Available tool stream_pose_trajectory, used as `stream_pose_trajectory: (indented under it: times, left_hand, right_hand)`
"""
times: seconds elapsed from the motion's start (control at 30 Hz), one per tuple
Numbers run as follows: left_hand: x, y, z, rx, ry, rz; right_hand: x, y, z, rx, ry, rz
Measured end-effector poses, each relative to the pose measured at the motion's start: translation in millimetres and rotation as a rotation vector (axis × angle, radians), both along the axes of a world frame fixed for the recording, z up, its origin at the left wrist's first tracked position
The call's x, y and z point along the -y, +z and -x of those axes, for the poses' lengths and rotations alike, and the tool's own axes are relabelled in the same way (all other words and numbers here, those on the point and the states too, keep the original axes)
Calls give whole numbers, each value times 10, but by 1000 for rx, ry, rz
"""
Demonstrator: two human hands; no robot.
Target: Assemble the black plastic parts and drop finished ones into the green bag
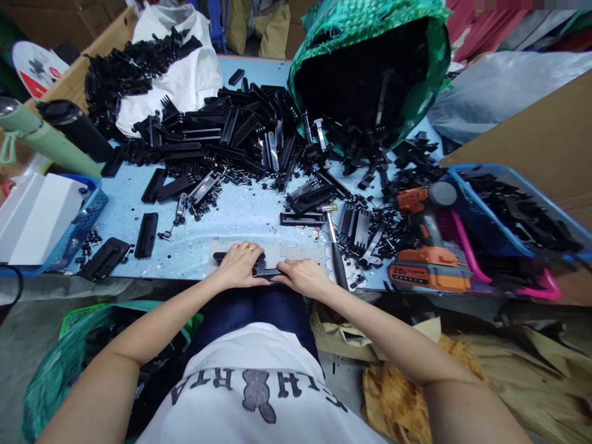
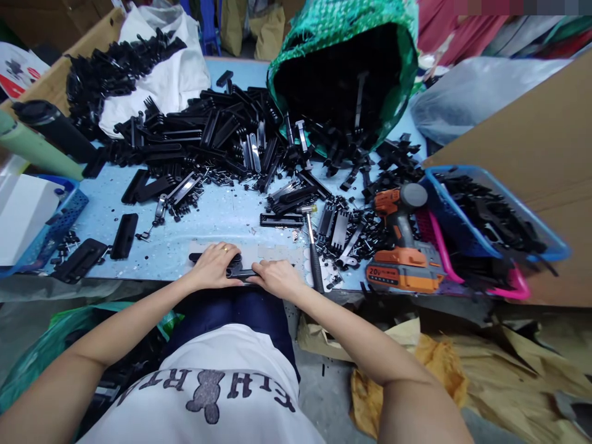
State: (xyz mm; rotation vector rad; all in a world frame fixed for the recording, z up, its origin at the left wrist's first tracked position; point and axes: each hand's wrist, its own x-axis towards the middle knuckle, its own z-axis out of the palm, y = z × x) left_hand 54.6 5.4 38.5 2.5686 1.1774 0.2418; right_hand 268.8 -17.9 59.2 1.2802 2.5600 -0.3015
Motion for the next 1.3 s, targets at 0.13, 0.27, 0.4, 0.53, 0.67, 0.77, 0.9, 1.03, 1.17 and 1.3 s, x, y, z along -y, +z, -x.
stream_pose_trajectory:
  times: [0.13,0.27,0.4,0.53,0.67,0.77,0.9,1.03,1.17,1.3]
  left_hand:
    - [15,-26,43,82,26,-21]
    - [42,-82,75,142,74,-85]
    - [69,-143,107,216,65,-170]
    - [55,-164,112,271,76,-196]
    - [40,-130,37,263,106,-134]
    - [10,-74,137,222,118,-128]
    - [-107,-33,754,124,806,-255]
    - [-269,-100,1369,-203,1268,-130]
    - [-336,-169,1460,-241,1150,-83]
    - [-204,-192,1239,194,994,-158]
  right_hand:
    - [43,60,54,-9,-10,-116]
    - [69,144,129,-3,10,-265]
    - [48,227,168,14,60,-326]
    - [-1,316,197,12,93,-356]
    - [-109,277,162,-10,116,-375]
    - [-189,101,48,-53,134,-362]
    - [-256,-148,-118,-141,143,-296]
    - [-542,-176,-34,-231,102,-280]
    - [-1269,-90,321,-219,-136,-395]
    - [-1947,-80,636,-135,-253,-364]
